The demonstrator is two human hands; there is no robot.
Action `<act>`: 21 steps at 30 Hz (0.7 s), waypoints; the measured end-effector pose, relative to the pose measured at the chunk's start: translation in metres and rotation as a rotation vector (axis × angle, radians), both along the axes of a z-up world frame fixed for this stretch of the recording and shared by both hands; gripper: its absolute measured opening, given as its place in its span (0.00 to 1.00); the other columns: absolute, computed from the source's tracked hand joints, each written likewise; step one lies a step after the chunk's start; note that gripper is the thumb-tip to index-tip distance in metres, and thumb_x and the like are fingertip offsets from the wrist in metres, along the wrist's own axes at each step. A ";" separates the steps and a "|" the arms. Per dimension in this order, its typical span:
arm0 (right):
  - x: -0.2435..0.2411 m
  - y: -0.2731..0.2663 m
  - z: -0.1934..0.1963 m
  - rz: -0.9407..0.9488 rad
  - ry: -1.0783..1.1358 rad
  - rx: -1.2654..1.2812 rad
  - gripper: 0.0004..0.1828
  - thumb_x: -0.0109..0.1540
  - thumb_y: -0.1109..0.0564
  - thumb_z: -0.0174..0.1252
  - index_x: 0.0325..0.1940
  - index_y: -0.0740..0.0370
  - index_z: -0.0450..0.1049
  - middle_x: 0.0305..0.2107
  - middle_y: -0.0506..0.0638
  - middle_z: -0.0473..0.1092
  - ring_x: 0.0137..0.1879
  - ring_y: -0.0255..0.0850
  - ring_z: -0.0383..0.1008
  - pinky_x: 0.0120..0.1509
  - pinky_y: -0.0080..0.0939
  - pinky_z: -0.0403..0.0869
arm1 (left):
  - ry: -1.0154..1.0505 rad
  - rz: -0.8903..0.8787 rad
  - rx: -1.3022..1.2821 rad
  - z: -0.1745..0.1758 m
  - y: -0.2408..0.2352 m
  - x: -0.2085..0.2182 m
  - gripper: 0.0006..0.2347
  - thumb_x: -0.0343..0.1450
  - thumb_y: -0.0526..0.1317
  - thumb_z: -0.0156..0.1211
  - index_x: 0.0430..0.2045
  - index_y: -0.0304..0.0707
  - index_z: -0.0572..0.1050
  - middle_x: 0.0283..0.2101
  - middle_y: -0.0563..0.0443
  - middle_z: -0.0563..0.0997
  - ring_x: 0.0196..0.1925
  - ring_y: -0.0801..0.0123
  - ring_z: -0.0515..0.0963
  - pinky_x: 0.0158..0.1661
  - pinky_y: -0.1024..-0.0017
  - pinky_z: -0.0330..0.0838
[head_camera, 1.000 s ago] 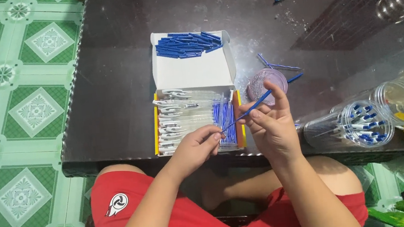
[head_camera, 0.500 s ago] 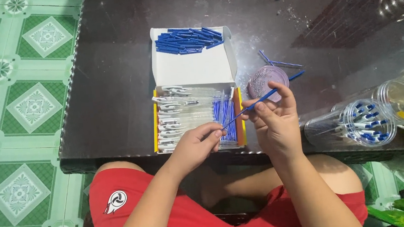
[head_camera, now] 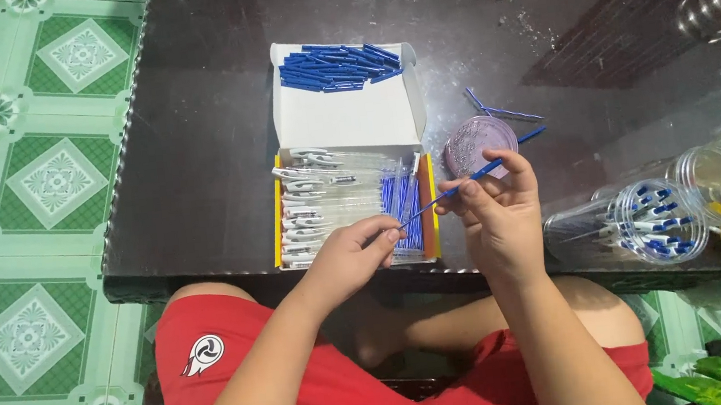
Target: The person assembles blue pens by inserting ink refills into clear pen bodies. They pick up refills from a box and pen bodies from a plastic container, insert the refills, and place the assembled pens into the container.
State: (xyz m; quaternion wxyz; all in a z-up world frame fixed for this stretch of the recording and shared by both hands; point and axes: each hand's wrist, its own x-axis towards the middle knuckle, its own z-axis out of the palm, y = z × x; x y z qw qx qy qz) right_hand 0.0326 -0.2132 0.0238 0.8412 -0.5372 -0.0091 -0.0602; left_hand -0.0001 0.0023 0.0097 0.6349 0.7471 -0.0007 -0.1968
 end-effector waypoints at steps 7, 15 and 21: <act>0.001 0.001 0.000 -0.019 -0.021 -0.017 0.23 0.66 0.64 0.59 0.62 0.52 0.61 0.36 0.72 0.76 0.36 0.54 0.83 0.41 0.48 0.85 | -0.016 -0.007 -0.003 -0.002 0.000 0.000 0.10 0.75 0.44 0.55 0.44 0.54 0.84 0.18 0.52 0.80 0.29 0.65 0.79 0.36 0.67 0.74; 0.000 -0.001 0.005 -0.041 -0.041 -0.134 0.23 0.66 0.62 0.60 0.61 0.53 0.59 0.34 0.70 0.76 0.32 0.52 0.82 0.37 0.45 0.84 | -0.017 -0.006 0.034 0.004 -0.002 0.000 0.10 0.75 0.44 0.56 0.45 0.52 0.84 0.19 0.50 0.82 0.30 0.62 0.81 0.39 0.65 0.75; 0.003 -0.001 0.006 -0.055 -0.079 -0.176 0.24 0.64 0.63 0.63 0.60 0.54 0.60 0.33 0.70 0.76 0.30 0.49 0.81 0.33 0.42 0.83 | 0.001 -0.007 0.046 0.012 -0.003 -0.001 0.11 0.74 0.45 0.56 0.45 0.52 0.84 0.20 0.50 0.83 0.31 0.62 0.82 0.40 0.65 0.76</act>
